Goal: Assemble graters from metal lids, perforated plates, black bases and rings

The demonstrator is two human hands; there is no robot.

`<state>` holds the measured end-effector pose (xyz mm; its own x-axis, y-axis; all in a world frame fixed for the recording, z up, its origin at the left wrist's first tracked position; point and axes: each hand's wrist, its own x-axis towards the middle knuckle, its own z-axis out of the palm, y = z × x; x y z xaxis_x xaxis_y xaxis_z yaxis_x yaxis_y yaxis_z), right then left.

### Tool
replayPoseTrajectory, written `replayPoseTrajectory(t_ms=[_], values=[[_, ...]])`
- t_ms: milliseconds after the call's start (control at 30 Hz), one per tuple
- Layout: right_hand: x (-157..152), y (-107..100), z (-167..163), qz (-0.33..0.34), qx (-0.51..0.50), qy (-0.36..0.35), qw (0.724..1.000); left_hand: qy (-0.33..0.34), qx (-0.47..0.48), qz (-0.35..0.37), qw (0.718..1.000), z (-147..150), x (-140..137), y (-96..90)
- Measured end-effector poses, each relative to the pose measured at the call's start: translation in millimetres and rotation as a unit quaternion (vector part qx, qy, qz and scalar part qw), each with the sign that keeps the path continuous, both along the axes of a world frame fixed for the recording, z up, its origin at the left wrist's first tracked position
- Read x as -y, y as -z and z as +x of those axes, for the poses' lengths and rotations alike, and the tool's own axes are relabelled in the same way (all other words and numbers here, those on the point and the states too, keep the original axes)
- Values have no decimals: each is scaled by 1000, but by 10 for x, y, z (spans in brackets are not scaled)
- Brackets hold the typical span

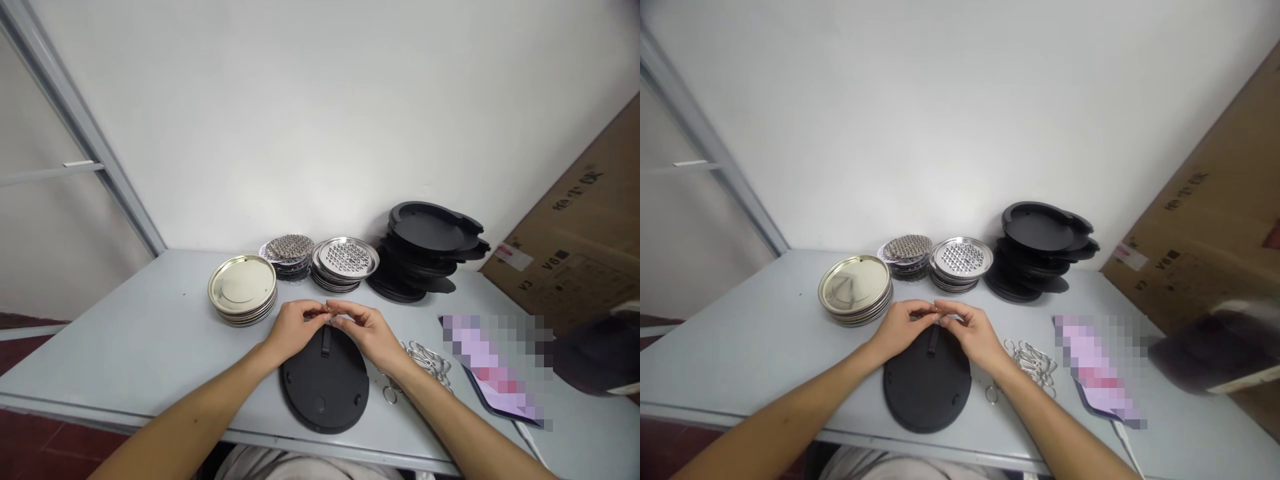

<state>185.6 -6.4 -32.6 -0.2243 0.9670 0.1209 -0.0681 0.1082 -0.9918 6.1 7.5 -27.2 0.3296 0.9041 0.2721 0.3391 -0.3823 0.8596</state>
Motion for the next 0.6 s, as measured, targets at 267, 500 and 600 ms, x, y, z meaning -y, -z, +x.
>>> replayPoseTrajectory(t_ms=[267, 500, 600], values=[[-9, -16, -18, -20, -57, 13, 998, 9, 1, -5, 1000, 5, -5, -4], [-35, 89, 6, 17, 31, 35, 999, 25, 33, -58, 997, -6, -35, -47], [-47, 122, 13, 15, 39, 27, 999, 29, 44, -65, 997, -8, -44, -42]])
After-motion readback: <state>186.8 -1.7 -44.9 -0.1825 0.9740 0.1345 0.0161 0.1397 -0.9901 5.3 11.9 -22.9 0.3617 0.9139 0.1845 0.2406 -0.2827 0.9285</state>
